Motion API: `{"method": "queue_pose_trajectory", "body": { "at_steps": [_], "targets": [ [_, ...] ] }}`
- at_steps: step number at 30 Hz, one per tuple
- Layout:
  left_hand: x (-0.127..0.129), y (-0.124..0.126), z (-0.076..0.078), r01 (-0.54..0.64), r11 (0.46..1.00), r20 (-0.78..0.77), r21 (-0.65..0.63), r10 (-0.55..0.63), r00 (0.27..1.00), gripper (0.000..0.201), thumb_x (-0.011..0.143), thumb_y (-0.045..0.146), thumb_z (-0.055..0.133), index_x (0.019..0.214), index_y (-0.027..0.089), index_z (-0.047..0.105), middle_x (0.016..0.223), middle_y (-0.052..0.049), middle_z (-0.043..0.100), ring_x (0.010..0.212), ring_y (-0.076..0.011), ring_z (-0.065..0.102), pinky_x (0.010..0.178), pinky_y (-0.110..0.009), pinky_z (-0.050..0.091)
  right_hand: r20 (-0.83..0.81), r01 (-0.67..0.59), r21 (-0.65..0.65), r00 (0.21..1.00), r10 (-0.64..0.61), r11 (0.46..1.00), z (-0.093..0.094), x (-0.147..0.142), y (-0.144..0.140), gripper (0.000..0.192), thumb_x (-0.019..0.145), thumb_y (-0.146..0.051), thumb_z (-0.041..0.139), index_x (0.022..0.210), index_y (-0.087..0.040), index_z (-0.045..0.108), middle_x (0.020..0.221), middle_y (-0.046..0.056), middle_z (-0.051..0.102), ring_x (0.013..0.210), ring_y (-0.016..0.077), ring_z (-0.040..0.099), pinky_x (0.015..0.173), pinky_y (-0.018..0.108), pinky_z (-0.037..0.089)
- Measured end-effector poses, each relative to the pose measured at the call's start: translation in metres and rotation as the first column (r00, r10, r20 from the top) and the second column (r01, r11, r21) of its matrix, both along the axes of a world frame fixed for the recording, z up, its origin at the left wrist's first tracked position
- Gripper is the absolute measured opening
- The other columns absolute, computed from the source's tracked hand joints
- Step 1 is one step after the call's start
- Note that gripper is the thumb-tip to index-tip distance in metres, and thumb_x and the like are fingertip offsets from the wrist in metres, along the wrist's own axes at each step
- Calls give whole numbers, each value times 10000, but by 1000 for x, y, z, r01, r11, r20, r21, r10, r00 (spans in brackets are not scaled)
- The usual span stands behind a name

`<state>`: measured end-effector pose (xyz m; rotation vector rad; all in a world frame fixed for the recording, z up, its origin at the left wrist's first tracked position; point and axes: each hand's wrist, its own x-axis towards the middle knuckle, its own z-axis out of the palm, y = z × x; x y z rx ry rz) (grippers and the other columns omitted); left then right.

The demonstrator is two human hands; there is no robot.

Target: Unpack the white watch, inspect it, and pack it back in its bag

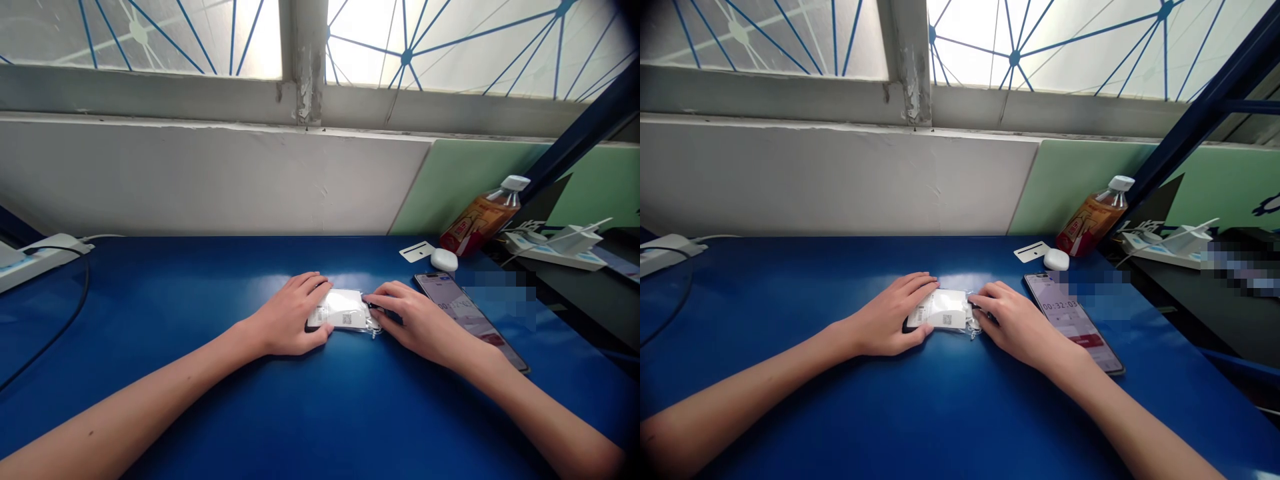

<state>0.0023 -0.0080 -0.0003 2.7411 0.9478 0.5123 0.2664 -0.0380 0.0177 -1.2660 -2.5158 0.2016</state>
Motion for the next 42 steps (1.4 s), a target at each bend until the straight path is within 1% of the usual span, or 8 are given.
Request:
{"method": "queue_pose_trajectory", "body": {
  "at_steps": [6, 10, 15, 18, 21, 26, 32, 42],
  "targets": [
    [-1, 1, 0, -5, 999, 4, -37, 5, 1000, 625, 888, 533, 526, 1369, 145, 429, 1397, -166, 484, 1343, -345, 368, 1088, -516, 345, -23, 25, 4, 999, -25, 1000, -1, 0, -1, 352, 944, -287, 476, 1278, -229, 571, 1059, 110, 657, 958, 259, 626, 785, 415, 547],
    [-1, 1, 1, 13, 999, 28, -37, -12, 1000, 535, 919, 493, 502, 1325, 149, 451, 1356, -167, 514, 1314, -322, 407, 1074, -495, 367, -53, 48, -26, 997, -50, 998, -1, -2, -3, 468, 922, -277, 508, 1385, -245, 453, 1090, 93, 680, 988, 256, 634, 817, 420, 545],
    [0, 1, 4, 14, 999, 30, -51, -13, 999, 453, 936, 449, 495, 1284, 161, 462, 1316, -161, 527, 1280, -308, 439, 1051, -467, 393, -66, 83, -54, 994, -87, 995, 0, -2, -3, 298, 882, -296, 583, 1167, -208, 584, 1063, 82, 699, 1002, 263, 637, 851, 424, 534],
    [0, 0, 5, 10, 998, 19, -62, -9, 1000, 429, 944, 433, 486, 1271, 156, 460, 1309, -164, 523, 1261, -305, 450, 1036, -465, 405, -56, 59, -28, 997, -61, 998, -2, -1, -2, 294, 890, -332, 591, 1155, -207, 617, 1111, 98, 679, 1020, 272, 625, 866, 429, 525],
    [1, -1, 6, 13, 998, 14, -66, -12, 1000, 420, 944, 421, 492, 1266, 154, 455, 1309, -163, 516, 1246, -301, 458, 1026, -457, 413, -80, 17, -28, 997, -19, 999, -4, -4, -2, 283, 906, -323, 576, 1165, -223, 630, 1083, 98, 666, 970, 258, 620, 825, 412, 532],
    [0, -1, 5, 32, 998, 40, -57, -30, 999, 437, 922, 405, 531, 1278, 167, 446, 1305, -151, 515, 1232, -297, 470, 1017, -435, 421, -128, -5, -87, 992, -6, 996, -6, -12, -3, 118, 899, -234, 575, 982, -217, 658, 981, 82, 638, 899, 231, 590, 751, 368, 531],
    [1, -1, 5, 37, 998, 51, -44, -35, 998, 478, 879, 419, 581, 1255, 143, 476, 1269, -154, 543, 1220, -303, 474, 1015, -426, 422, -23, 27, -57, 999, -29, 998, -6, -12, -3, 144, 912, -228, 554, 1034, -174, 608, 905, 87, 603, 864, 248, 548, 724, 388, 500],
    [3, 0, 2, -19, 1000, 19, -9, 19, 1000, 504, 870, 441, 571, 1250, 118, 498, 1269, -153, 551, 1253, -309, 430, 1060, -432, 380, 70, 17, -27, 997, -15, 1000, -4, -7, -1, 181, 962, -290, 476, 1058, -162, 561, 908, 84, 585, 835, 240, 507, 716, 385, 460]
  ]
}}
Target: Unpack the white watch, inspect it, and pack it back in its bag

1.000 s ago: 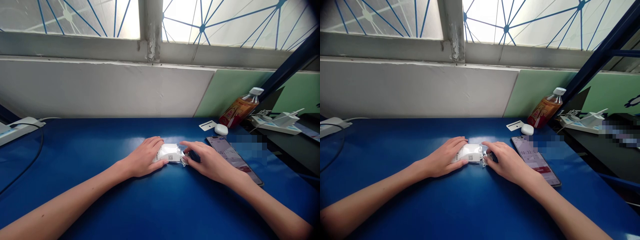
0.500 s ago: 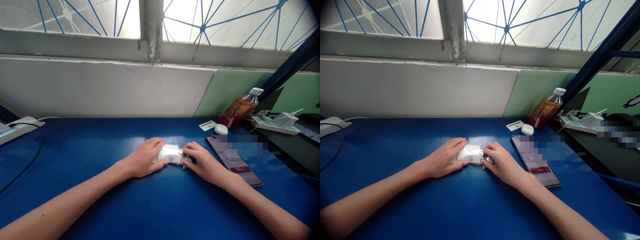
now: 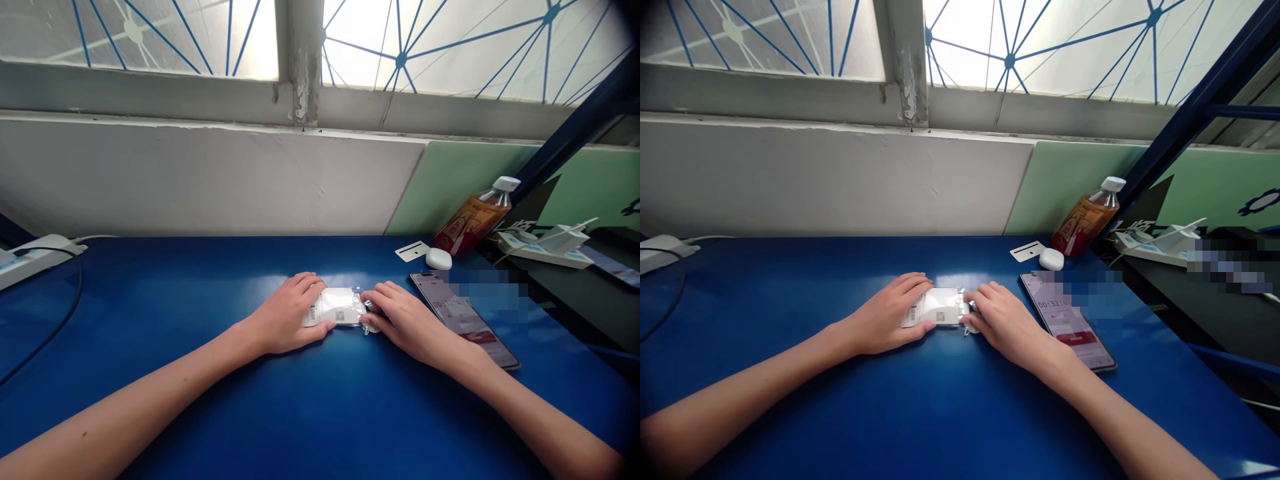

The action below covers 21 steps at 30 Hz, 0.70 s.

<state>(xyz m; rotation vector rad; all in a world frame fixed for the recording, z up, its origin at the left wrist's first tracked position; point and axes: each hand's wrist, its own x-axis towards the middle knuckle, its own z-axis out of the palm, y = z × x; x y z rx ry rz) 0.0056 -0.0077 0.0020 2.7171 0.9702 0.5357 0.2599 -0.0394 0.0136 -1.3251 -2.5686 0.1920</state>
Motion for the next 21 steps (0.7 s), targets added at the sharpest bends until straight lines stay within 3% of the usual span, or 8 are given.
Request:
{"method": "queue_pose_trajectory", "body": {
  "at_steps": [10, 21],
  "targets": [
    [0, -1, -1, -62, 998, -24, 28, 62, 998, 512, 878, 476, 546, 1240, 115, 518, 1257, -146, 561, 1227, -322, 443, 1048, -456, 380, 28, 17, -17, 999, -16, 1000, 8, 10, 3, 195, 957, -340, 488, 1053, -187, 564, 943, 84, 597, 879, 247, 540, 724, 384, 473],
    [-2, 0, 0, 45, 999, -20, 6, -45, 999, 514, 893, 435, 558, 1290, 126, 461, 1304, -163, 528, 1256, -311, 442, 1053, -444, 382, -148, 24, -2, 989, -24, 1000, -7, 1, 3, 323, 864, -312, 630, 1160, -184, 611, 1103, 101, 617, 1007, 259, 550, 861, 415, 500]
  ]
}}
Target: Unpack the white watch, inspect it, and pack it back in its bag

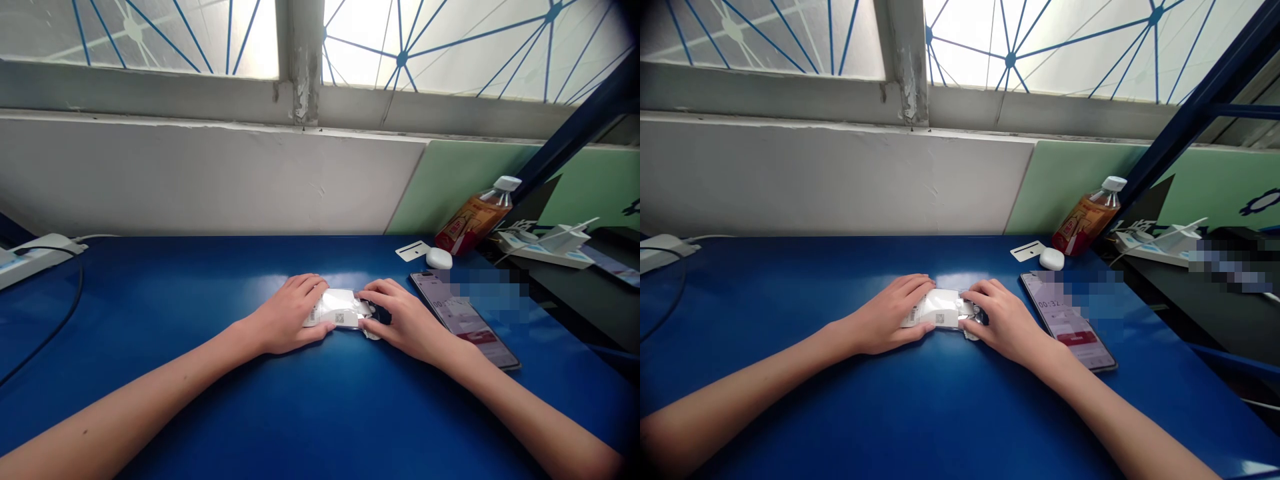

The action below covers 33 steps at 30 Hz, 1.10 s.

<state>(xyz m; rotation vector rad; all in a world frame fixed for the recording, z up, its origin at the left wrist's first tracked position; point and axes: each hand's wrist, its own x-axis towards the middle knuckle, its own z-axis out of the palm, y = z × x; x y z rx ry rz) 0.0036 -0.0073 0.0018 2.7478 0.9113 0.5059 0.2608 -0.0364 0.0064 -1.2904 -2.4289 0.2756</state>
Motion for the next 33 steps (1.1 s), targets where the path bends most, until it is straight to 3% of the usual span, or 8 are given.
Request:
{"method": "queue_pose_trajectory", "body": {
  "at_steps": [10, 20, 26, 33],
  "targets": [
    [2, -1, 2, -22, 1000, 15, -7, 22, 1000, 492, 867, 426, 583, 1251, 134, 489, 1269, -152, 548, 1221, -304, 468, 1035, -432, 395, 86, 65, 14, 994, -66, 998, 10, -9, -4, 265, 819, -264, 624, 1053, -143, 652, 1022, 107, 674, 960, 269, 586, 796, 416, 530],
    [2, -1, 2, -56, 998, 25, -7, 56, 998, 466, 877, 431, 552, 1238, 141, 501, 1266, -162, 556, 1223, -313, 473, 1030, -453, 407, 194, 137, 37, 971, -141, 990, 24, 11, -2, 224, 800, -370, 638, 929, -188, 658, 909, 92, 674, 859, 267, 614, 743, 418, 534],
    [1, 0, 2, -39, 999, 59, -25, 41, 997, 444, 869, 416, 572, 1220, 151, 507, 1239, -144, 562, 1200, -299, 487, 1010, -432, 423, 105, 44, 100, 993, -55, 994, 17, 9, 0, 313, 836, -378, 629, 1109, -225, 624, 1132, 114, 612, 984, 273, 610, 815, 426, 541],
    [1, -1, 2, -45, 999, 45, -26, 46, 998, 445, 859, 421, 589, 1211, 162, 508, 1234, -141, 561, 1195, -301, 485, 1002, -429, 423, 68, -40, 25, 997, 38, 999, 8, 6, 0, 244, 926, -326, 526, 1139, -234, 602, 1244, 114, 566, 1044, 257, 607, 832, 398, 548]
  ]
}}
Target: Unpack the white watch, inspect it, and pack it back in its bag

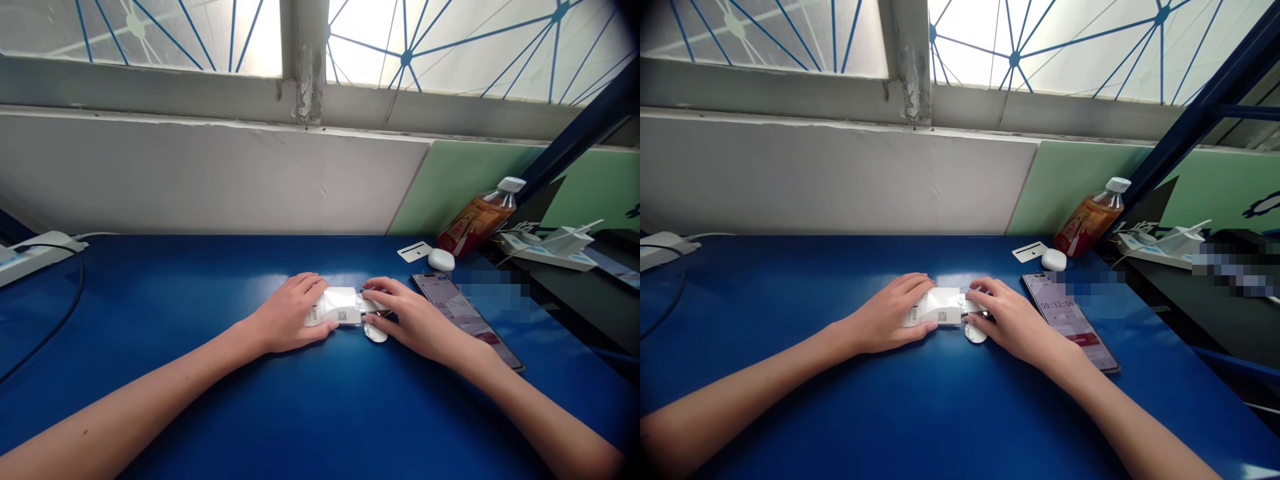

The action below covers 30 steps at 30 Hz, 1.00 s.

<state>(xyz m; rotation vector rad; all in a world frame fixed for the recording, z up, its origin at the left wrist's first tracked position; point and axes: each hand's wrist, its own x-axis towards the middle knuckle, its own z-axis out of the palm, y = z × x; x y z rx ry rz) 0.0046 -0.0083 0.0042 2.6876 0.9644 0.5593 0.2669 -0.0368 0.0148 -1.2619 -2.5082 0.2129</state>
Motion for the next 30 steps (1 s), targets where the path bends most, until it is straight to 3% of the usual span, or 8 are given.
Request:
{"method": "queue_pose_trajectory", "body": {
  "at_steps": [5, 11, 17, 22, 24, 27, 30],
  "targets": [
    [0, 0, 1, -11, 1000, -8, 11, 11, 1000, 416, 871, 402, 571, 1203, 158, 512, 1233, -140, 561, 1190, -296, 486, 999, -428, 424, -20, 16, 25, 1000, -16, 1000, 7, 6, 3, 249, 958, -277, 462, 1185, -222, 547, 1220, 118, 598, 1078, 266, 588, 873, 428, 526],
    [0, 1, 1, -24, 1000, -16, 3, 25, 1000, 400, 871, 395, 561, 1188, 152, 532, 1231, -147, 567, 1193, -302, 486, 1003, -444, 430, -83, 152, 145, 986, -141, 978, 17, 17, 11, 248, 969, -288, 432, 1161, -206, 567, 1163, 116, 627, 1071, 271, 591, 899, 433, 497],
    [-2, 4, 1, -47, 999, -30, -11, 46, 998, 458, 850, 407, 576, 1222, 142, 537, 1255, -154, 571, 1292, -340, 415, 1047, -478, 405, -312, 377, 320, 908, -279, 869, 20, 19, 15, 250, 961, -279, 438, 1134, -213, 607, 1113, 107, 658, 1067, 280, 601, 924, 445, 476],
    [-5, 4, 6, -78, 997, -84, 13, 78, 993, 503, 814, 431, 602, 1215, 131, 554, 1260, -161, 580, 1302, -370, 406, 1055, -516, 382, -393, 455, 376, 867, -305, 807, 21, 16, 12, 239, 955, -282, 467, 1137, -228, 610, 1095, 107, 657, 1016, 273, 621, 897, 442, 494],
    [-6, 3, 8, -102, 995, -87, 16, 103, 991, 601, 817, 446, 593, 1301, 105, 490, 1308, -183, 550, 1305, -377, 406, 1057, -529, 372, -417, 472, 379, 855, -309, 796, 21, 15, 10, 242, 954, -284, 469, 1137, -224, 614, 1085, 113, 657, 993, 273, 628, 872, 441, 507],
    [-5, 3, 12, -144, 989, 2, 30, 144, 990, 823, 828, 489, 586, 1469, 105, 242, 1454, -210, 402, 1333, -379, 379, 1063, -548, 361, -427, 467, 383, 854, -296, 797, 20, 14, 9, 240, 947, -290, 488, 1136, -227, 621, 1088, 113, 665, 1000, 278, 631, 879, 453, 508],
    [-3, 2, 19, -192, 978, 135, 78, 181, 974, 825, 850, 467, 581, 1493, 157, 166, 1500, -182, 334, 1363, -351, 348, 1081, -527, 353, -417, 425, 387, 872, -256, 819, 15, 12, 9, 229, 931, -298, 524, 1127, -242, 630, 1091, 96, 683, 1027, 280, 632, 911, 457, 499]
  ]
}}
